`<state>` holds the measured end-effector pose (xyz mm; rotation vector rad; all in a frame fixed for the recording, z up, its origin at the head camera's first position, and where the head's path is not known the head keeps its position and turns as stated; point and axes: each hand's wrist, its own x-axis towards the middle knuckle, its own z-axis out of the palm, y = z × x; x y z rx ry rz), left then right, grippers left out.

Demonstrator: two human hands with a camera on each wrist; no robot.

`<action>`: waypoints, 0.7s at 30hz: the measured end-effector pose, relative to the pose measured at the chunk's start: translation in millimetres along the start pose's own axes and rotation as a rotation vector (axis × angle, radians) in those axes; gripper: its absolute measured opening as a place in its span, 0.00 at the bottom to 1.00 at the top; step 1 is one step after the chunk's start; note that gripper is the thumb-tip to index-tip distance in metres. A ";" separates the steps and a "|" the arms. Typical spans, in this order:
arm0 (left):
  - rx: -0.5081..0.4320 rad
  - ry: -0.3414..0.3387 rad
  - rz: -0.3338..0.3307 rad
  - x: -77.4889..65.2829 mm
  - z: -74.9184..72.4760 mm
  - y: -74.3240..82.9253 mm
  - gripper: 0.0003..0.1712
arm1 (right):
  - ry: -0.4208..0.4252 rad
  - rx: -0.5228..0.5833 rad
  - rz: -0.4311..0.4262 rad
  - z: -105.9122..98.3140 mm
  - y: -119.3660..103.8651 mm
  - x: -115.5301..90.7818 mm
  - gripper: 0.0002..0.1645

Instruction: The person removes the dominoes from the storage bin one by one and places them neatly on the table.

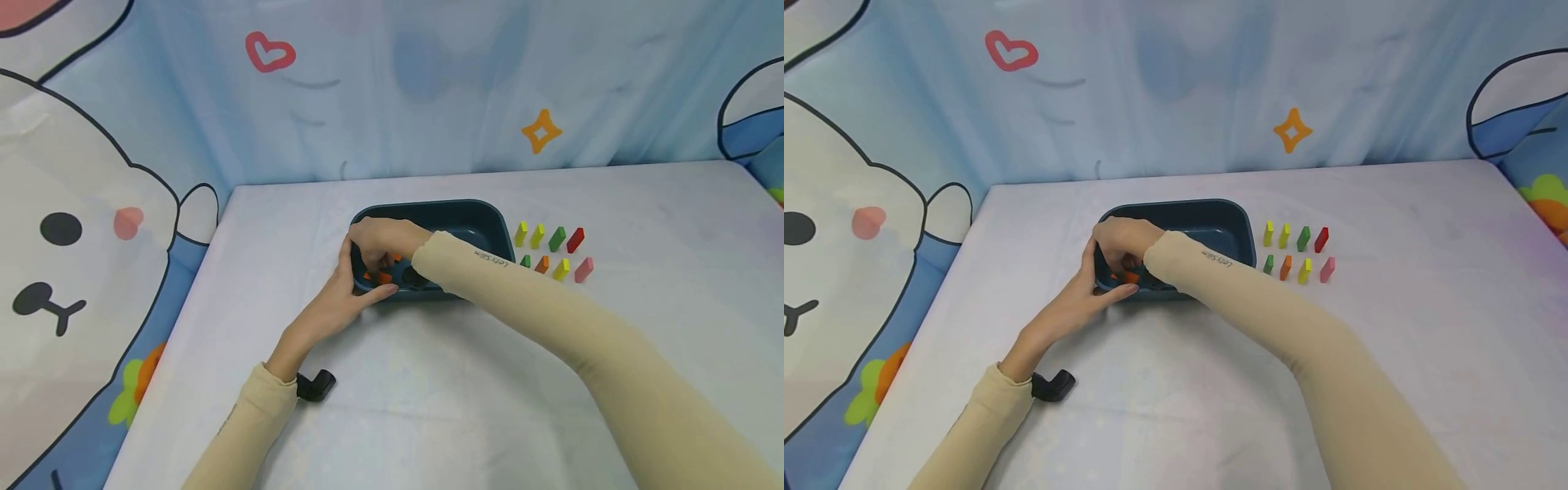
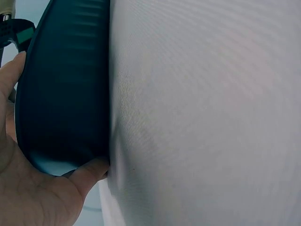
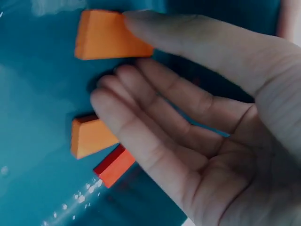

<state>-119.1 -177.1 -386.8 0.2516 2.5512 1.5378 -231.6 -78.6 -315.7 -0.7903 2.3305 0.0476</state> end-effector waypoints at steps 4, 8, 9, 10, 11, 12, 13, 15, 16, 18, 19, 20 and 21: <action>0.008 0.003 -0.005 -0.6 0.1 1.8 0.67 | -0.013 -0.020 0.012 0.3 -1.4 0.5 0.21; 0.014 -0.001 -0.008 -0.6 0.6 2.3 0.66 | -0.017 -0.017 0.027 1.2 -1.1 0.2 0.21; 0.016 -0.002 -0.010 -0.4 0.7 2.0 0.66 | -0.019 -0.013 0.029 1.6 -1.0 0.0 0.21; 0.016 -0.002 -0.010 -0.2 0.8 1.6 0.66 | -0.018 -0.006 0.030 2.1 -0.9 0.0 0.21; 0.015 -0.001 -0.010 -0.1 0.9 1.2 0.66 | -0.016 -0.004 0.029 2.6 -0.9 0.0 0.21; 0.012 0.000 -0.012 0.0 1.0 0.7 0.66 | -0.015 -0.002 0.025 3.0 -0.9 -0.1 0.21; 0.008 0.000 -0.014 0.0 1.0 0.3 0.67 | -0.014 -0.001 0.022 3.4 -0.9 0.0 0.20; -0.001 0.001 -0.018 0.0 1.1 -0.3 0.67 | -0.010 0.004 0.014 4.0 -1.1 -0.1 0.20; -0.005 0.002 -0.019 0.0 1.1 -0.5 0.67 | -0.008 0.003 0.011 4.0 -1.1 0.0 0.19; -0.013 0.003 -0.019 0.2 1.2 -0.6 0.67 | -0.004 0.002 0.004 3.8 -0.9 -0.2 0.18; -0.014 0.004 -0.019 0.4 1.2 -0.6 0.67 | -0.002 -0.002 0.003 3.6 -0.7 -0.1 0.18; -0.012 0.006 -0.019 0.5 1.3 -0.6 0.67 | 0.001 -0.005 0.003 3.2 -0.4 -0.2 0.18; -0.010 0.008 -0.019 0.6 1.4 -0.5 0.67 | 0.004 -0.009 0.003 2.9 0.0 -0.2 0.17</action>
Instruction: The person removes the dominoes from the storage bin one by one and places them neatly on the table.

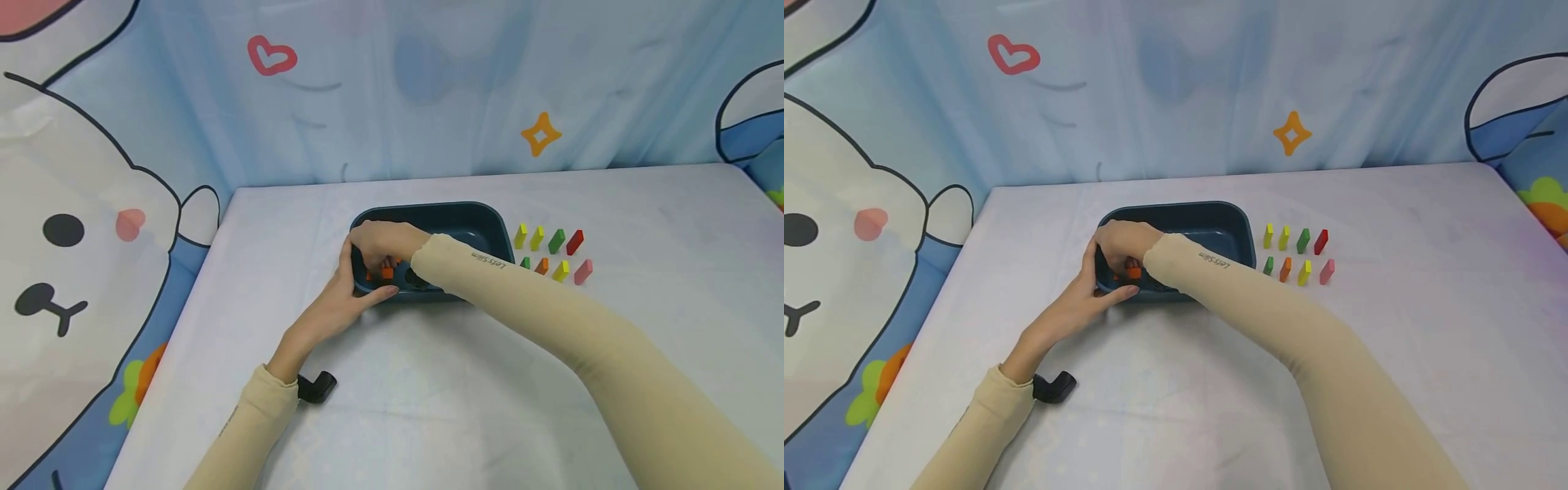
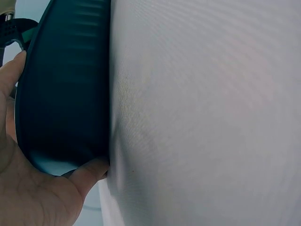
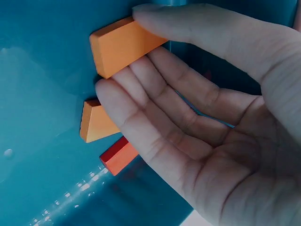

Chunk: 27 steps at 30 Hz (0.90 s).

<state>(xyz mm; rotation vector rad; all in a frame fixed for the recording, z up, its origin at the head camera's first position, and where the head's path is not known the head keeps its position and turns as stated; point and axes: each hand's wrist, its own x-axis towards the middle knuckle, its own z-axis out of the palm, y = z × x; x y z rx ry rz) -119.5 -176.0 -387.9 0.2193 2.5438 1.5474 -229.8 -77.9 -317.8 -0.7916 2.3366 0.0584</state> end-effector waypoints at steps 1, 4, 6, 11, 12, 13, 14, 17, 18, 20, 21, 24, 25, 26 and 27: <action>0.000 0.001 0.001 0.2 0.1 0.0 0.67 | 0.002 -0.005 0.001 -0.1 0.4 -0.1 0.17; 0.003 0.002 0.004 0.4 0.8 -0.1 0.66 | 0.006 -0.021 0.007 -0.3 1.8 -0.6 0.17; 0.004 0.000 0.005 0.3 1.4 0.1 0.65 | 0.006 -0.034 0.009 -0.2 2.9 -1.2 0.17; 0.019 -0.010 0.005 2.6 2.6 1.1 0.65 | 0.016 -0.054 0.000 -1.5 8.1 -7.0 0.17; 0.023 -0.013 0.006 3.3 2.7 1.3 0.65 | 0.024 -0.049 -0.004 -2.4 9.0 -9.1 0.18; 0.026 -0.015 0.011 4.1 2.8 1.5 0.66 | 0.034 -0.050 -0.006 -3.5 10.1 -11.6 0.19; 0.032 -0.014 0.009 4.7 2.9 1.6 0.65 | 0.045 -0.051 -0.011 -4.6 11.3 -14.1 0.19; 0.042 -0.019 0.007 6.5 3.0 1.8 0.65 | 0.085 -0.033 -0.025 -9.8 15.2 -25.0 0.22; 0.046 -0.021 0.000 7.0 2.9 1.9 0.65 | 0.107 -0.032 -0.032 -12.1 16.9 -29.4 0.21; 0.058 -0.022 -0.027 7.6 2.8 1.9 0.66 | 0.157 -0.022 -0.047 -16.8 21.7 -39.6 0.17; 0.064 -0.023 -0.039 8.0 2.6 1.8 0.66 | 0.186 -0.014 -0.057 -19.4 24.8 -45.5 0.15; 0.082 -0.020 -0.082 8.4 2.0 1.8 0.68 | 0.297 0.013 -0.100 -25.2 38.0 -65.4 0.08; 0.087 -0.017 -0.090 8.6 1.8 1.6 0.68 | 0.329 0.031 -0.114 -26.1 43.3 -72.8 0.07; 0.095 -0.014 -0.098 8.6 1.5 1.2 0.68 | 0.355 0.047 -0.128 -26.4 48.9 -80.4 0.06; 0.097 -0.011 -0.101 8.7 1.3 0.6 0.68 | 0.377 0.065 -0.138 -25.9 54.8 -88.0 0.07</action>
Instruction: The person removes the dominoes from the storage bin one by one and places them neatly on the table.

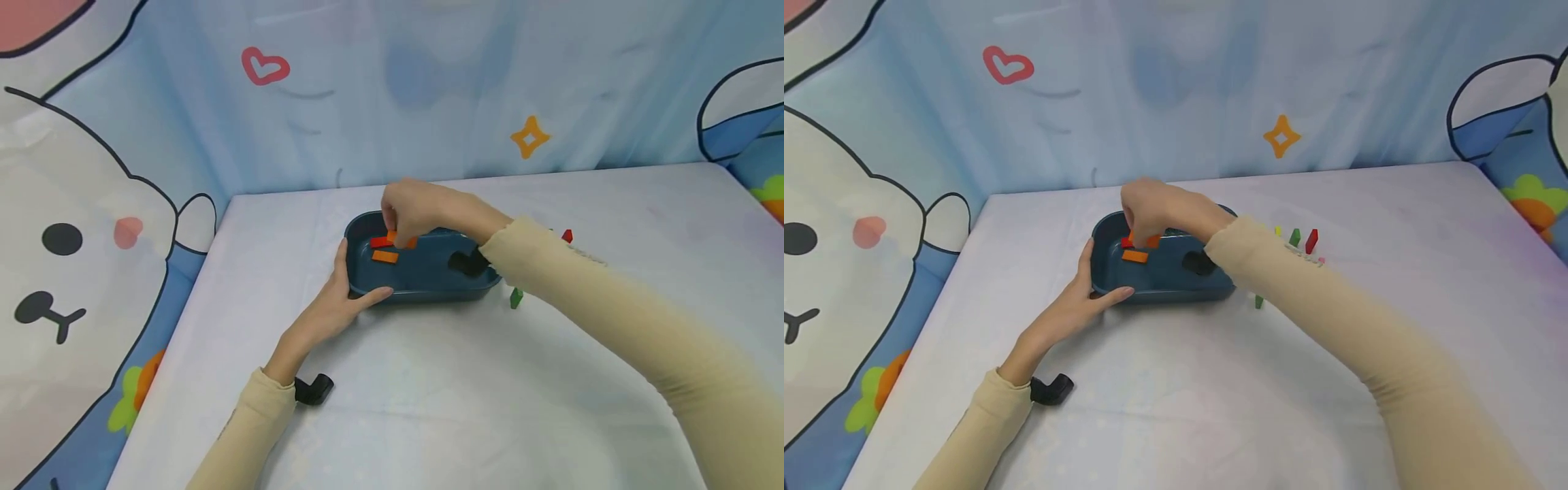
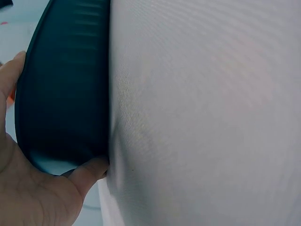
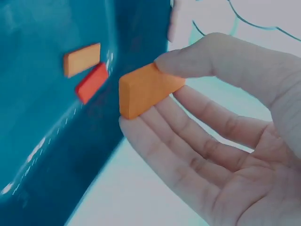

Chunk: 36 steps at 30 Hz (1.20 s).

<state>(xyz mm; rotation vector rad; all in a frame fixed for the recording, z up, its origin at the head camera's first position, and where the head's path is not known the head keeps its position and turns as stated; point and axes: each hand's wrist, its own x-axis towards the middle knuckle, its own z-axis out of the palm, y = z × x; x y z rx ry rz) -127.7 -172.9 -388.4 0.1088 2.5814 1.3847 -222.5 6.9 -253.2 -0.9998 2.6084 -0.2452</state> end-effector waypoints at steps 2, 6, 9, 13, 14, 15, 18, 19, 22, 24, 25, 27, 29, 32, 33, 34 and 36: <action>0.007 0.004 -0.003 0.3 -0.4 -1.5 0.69 | 0.036 0.046 -0.005 -3.7 10.7 -17.2 0.07; 0.025 0.010 -0.002 0.4 -2.7 -5.2 0.70 | 0.104 0.156 0.025 -6.6 32.0 -56.0 0.09; 0.034 0.015 -0.016 -0.7 -7.1 -8.5 0.69 | 0.178 0.221 0.037 -4.3 46.0 -85.2 0.10; 0.043 0.018 -0.029 -4.3 -16.6 -15.1 0.70 | 0.279 0.304 0.028 10.6 62.5 -113.8 0.12; 0.043 0.020 -0.031 -5.2 -18.9 -16.7 0.70 | 0.305 0.329 0.026 16.0 66.7 -118.6 0.12; 0.044 0.020 -0.034 -6.2 -21.2 -18.0 0.70 | 0.329 0.352 0.031 21.8 70.4 -122.5 0.13; 0.051 0.020 -0.049 -8.8 -27.0 -20.4 0.70 | 0.392 0.409 0.046 39.6 82.5 -130.4 0.14; 0.056 0.019 -0.052 -9.1 -28.3 -20.9 0.70 | 0.408 0.427 0.050 45.8 86.7 -132.8 0.14; 0.055 0.016 -0.055 -9.4 -30.8 -22.4 0.69 | 0.434 0.460 0.033 64.0 100.7 -138.0 0.14; 0.054 0.011 -0.053 -8.6 -31.0 -23.2 0.69 | 0.447 0.475 0.020 76.0 109.0 -141.5 0.15; 0.056 0.008 -0.050 -8.1 -31.0 -23.9 0.69 | 0.455 0.477 0.018 81.7 112.4 -143.2 0.15; 0.056 0.011 -0.050 -7.5 -30.9 -24.5 0.69 | 0.468 0.499 0.012 92.1 117.5 -145.1 0.15; 0.061 0.017 -0.048 -7.3 -30.9 -24.8 0.68 | 0.483 0.521 0.005 101.3 120.8 -145.8 0.16; 0.059 0.026 -0.045 -7.1 -30.5 -23.6 0.68 | 0.491 0.555 -0.010 112.9 124.5 -145.7 0.17; 0.059 0.027 -0.042 -7.2 -30.5 -23.1 0.68 | 0.494 0.555 -0.013 116.3 125.5 -145.4 0.17; 0.056 0.026 -0.039 -7.3 -30.4 -22.5 0.68 | 0.498 0.557 -0.016 119.6 126.6 -145.1 0.17; 0.053 0.025 -0.035 -7.4 -30.4 -21.4 0.68 | 0.506 0.555 -0.021 125.4 128.7 -144.6 0.18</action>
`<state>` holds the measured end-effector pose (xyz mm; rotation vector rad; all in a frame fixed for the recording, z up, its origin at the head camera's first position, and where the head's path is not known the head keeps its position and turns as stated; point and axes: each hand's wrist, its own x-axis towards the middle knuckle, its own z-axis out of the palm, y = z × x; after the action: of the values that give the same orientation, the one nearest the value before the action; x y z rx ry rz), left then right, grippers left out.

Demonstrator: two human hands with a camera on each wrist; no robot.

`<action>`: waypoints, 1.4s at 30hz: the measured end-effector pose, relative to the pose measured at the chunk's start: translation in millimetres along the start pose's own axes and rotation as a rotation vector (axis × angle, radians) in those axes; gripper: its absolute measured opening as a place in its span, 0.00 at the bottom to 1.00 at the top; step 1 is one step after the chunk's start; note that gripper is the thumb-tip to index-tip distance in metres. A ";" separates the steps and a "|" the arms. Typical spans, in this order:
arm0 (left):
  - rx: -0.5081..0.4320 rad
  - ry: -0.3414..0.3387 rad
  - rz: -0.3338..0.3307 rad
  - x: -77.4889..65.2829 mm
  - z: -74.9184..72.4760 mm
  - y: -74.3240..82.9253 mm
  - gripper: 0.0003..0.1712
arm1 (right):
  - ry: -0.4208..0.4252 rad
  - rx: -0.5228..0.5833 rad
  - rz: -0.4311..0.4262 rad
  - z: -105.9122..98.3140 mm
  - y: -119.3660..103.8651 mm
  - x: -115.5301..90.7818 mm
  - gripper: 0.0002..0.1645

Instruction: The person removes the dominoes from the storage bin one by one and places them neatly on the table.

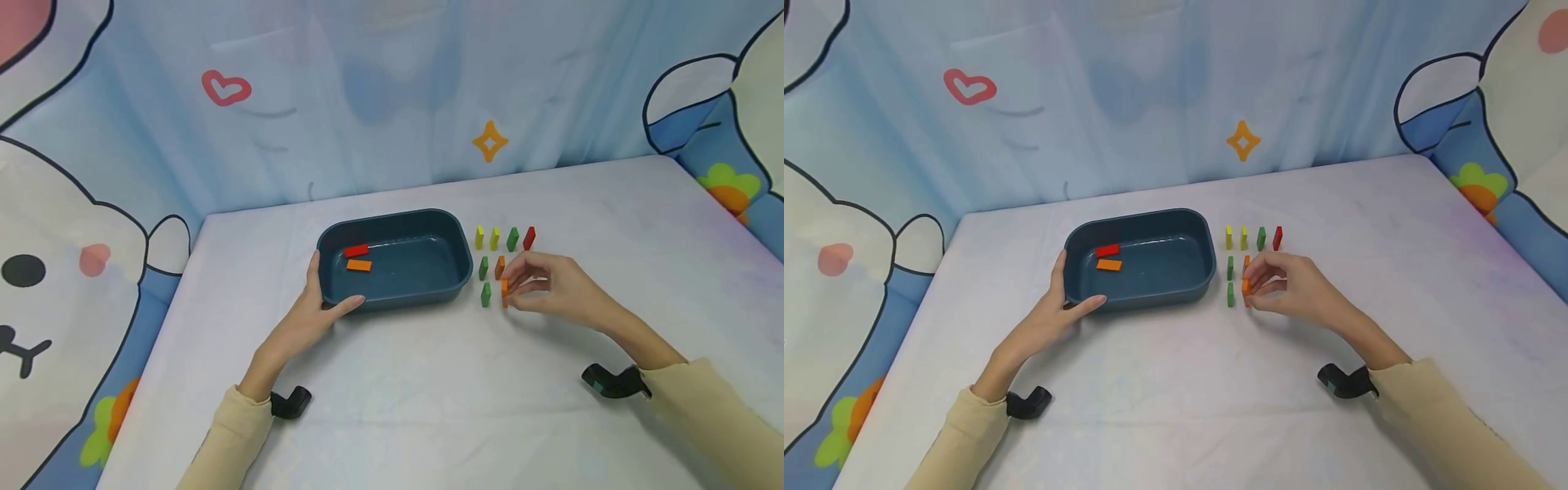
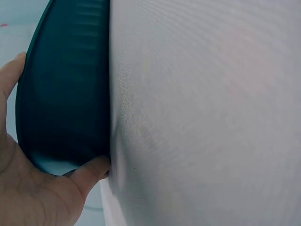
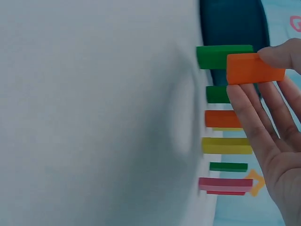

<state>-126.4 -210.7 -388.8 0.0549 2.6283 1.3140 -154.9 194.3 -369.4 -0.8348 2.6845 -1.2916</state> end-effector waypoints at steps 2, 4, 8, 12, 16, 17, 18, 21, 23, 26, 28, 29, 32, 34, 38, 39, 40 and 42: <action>-0.005 -0.002 0.004 0.5 -0.2 0.8 0.68 | 0.010 -0.009 -0.009 2.4 4.1 -1.7 0.19; -0.007 -0.003 0.008 1.1 -0.4 1.3 0.68 | 0.021 -0.012 -0.016 4.0 7.2 -3.0 0.19; -0.004 0.001 0.010 2.2 -0.7 1.5 0.68 | 0.034 -0.002 -0.022 6.7 10.7 -3.8 0.20; -0.005 0.002 0.011 2.0 -1.1 1.3 0.69 | 0.029 0.010 -0.019 9.8 12.2 -3.4 0.20; -0.008 0.000 0.011 1.3 -1.4 1.3 0.69 | 0.020 -0.008 -0.012 11.5 12.2 -1.8 0.20; -0.008 0.000 0.011 1.1 -1.5 1.3 0.69 | 0.018 -0.012 -0.007 11.7 12.1 -1.3 0.20; -0.008 0.001 0.011 1.1 -1.5 1.1 0.70 | 0.016 -0.016 -0.001 11.7 12.0 -1.0 0.20; -0.010 0.002 0.012 1.3 -1.3 0.8 0.70 | 0.016 -0.025 0.021 11.7 11.7 -0.6 0.20; -0.009 0.003 0.010 1.5 -1.1 0.4 0.69 | 0.018 -0.027 0.037 11.4 11.4 -0.8 0.20; -0.007 0.003 0.008 1.8 -0.8 0.2 0.69 | 0.024 -0.037 0.052 10.9 10.5 -1.0 0.20; -0.005 0.004 0.004 1.8 -0.8 0.0 0.70 | 0.024 -0.037 0.055 10.8 9.8 -1.0 0.20; -0.005 0.004 0.004 1.7 -0.7 -0.1 0.70 | 0.023 -0.037 0.056 10.8 9.6 -1.0 0.20; -0.006 0.003 0.001 1.6 -0.5 -0.5 0.70 | 0.019 -0.035 0.058 11.0 9.0 -1.2 0.20; -0.008 0.003 0.004 1.6 -0.3 -0.8 0.69 | 0.019 -0.041 0.057 11.3 8.6 -1.5 0.20; -0.007 0.005 0.005 1.9 -0.3 -0.9 0.69 | 0.020 -0.055 0.060 11.6 8.0 -1.6 0.20; -0.008 0.005 0.005 1.9 -0.3 -0.9 0.69 | 0.018 -0.060 0.063 11.5 7.9 -1.6 0.20; -0.008 0.004 0.005 1.9 -0.3 -0.8 0.69 | 0.017 -0.063 0.067 11.3 7.9 -1.6 0.20; -0.010 0.002 0.005 2.0 -0.3 -0.6 0.69 | 0.011 -0.074 0.077 10.7 7.5 -1.8 0.20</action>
<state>-128.4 -211.1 -389.5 0.0580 2.6252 1.3291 -153.8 191.3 -382.3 -0.7257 2.7584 -1.1921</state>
